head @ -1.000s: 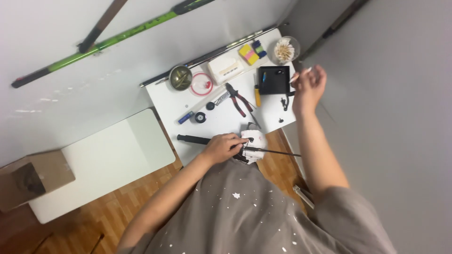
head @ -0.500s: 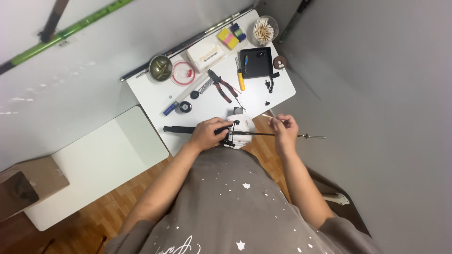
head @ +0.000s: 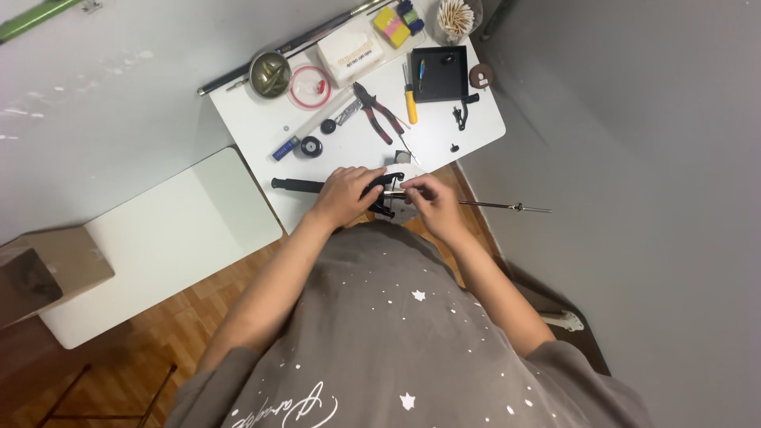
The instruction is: Repairing and adjusting a fishing reel on a rod using tools and maintenance supplies.
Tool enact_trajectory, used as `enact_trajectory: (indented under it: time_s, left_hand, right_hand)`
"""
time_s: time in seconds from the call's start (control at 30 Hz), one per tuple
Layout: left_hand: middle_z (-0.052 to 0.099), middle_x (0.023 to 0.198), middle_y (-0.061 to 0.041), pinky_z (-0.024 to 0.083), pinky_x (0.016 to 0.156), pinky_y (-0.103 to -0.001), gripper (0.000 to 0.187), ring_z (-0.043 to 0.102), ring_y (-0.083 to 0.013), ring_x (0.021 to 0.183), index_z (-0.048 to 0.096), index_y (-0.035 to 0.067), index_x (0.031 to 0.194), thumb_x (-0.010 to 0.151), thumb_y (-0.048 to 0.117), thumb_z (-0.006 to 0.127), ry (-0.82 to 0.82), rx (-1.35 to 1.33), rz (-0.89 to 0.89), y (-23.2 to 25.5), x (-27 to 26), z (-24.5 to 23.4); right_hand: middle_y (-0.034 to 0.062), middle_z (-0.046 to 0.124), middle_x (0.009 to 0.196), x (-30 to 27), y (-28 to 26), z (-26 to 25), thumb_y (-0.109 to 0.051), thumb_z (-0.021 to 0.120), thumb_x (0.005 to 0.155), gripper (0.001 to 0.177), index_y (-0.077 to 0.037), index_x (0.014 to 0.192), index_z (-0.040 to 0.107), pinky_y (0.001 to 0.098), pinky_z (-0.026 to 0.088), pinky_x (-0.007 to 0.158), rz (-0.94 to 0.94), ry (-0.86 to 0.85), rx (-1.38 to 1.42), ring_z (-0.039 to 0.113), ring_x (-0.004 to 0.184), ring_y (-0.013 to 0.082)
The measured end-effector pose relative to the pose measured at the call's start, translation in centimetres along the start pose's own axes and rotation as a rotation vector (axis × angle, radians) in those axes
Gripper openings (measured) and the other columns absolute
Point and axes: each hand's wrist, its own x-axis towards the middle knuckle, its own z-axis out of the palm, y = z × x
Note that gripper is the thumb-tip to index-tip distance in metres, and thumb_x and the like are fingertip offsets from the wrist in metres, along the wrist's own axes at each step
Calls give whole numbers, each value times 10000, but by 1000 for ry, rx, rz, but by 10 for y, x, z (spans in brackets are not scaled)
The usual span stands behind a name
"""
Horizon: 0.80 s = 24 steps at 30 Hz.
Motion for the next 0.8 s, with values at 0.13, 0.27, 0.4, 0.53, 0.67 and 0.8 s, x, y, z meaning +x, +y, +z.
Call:
enact_trajectory:
  time_s: [0.13,0.27,0.4,0.53,0.67,0.8]
  left_hand:
    - [719,1115,-113,462,938,-450,410,670,-315,1024,639,135,1365,995,307,608,-12,-4,-39,9,-5,-1]
    - [717,1110,-131,472,928,-466,417,665,-342,1030,635,123,1378,999,293,596,20,-7,-66,9,-4,0]
    - [728,1078,-145,493,918,-476,385,675,-358,1021,640,117,1351,1003,272,586,-18,-31,-122,12,-4,-3]
    - [737,1072,-167,520,889,-474,358,689,-377,1006,650,101,1317,998,254,595,25,-56,-79,9,-2,1]
    - [755,996,-170,544,801,-480,307,708,-383,895,678,95,1187,917,235,633,-4,-71,-106,18,6,-10]
    - [741,870,-167,528,758,-501,260,700,-394,802,652,65,1088,874,213,629,-87,-47,-219,23,17,-10]
  right_hand:
    - [71,691,1071,-4,-20,10,52,631,969,130,-2,1062,705,292,596,863,-189,-22,-247,717,979,159]
    - [65,674,1082,4,-17,11,58,634,956,131,-11,1045,702,291,580,869,-159,4,-306,708,988,160]
    - [59,659,1089,7,-10,11,64,623,951,124,-18,1015,691,289,579,882,-124,18,-304,701,972,148]
    - [65,665,1050,10,3,9,51,657,961,84,-18,1003,682,285,557,849,-129,-22,-322,676,932,151]
    - [50,689,1023,11,-9,10,22,703,928,94,-36,1001,713,277,554,770,-105,34,-350,671,849,138]
    - [42,759,941,14,-23,7,-22,815,831,125,-64,943,779,303,558,714,-301,72,-587,716,805,159]
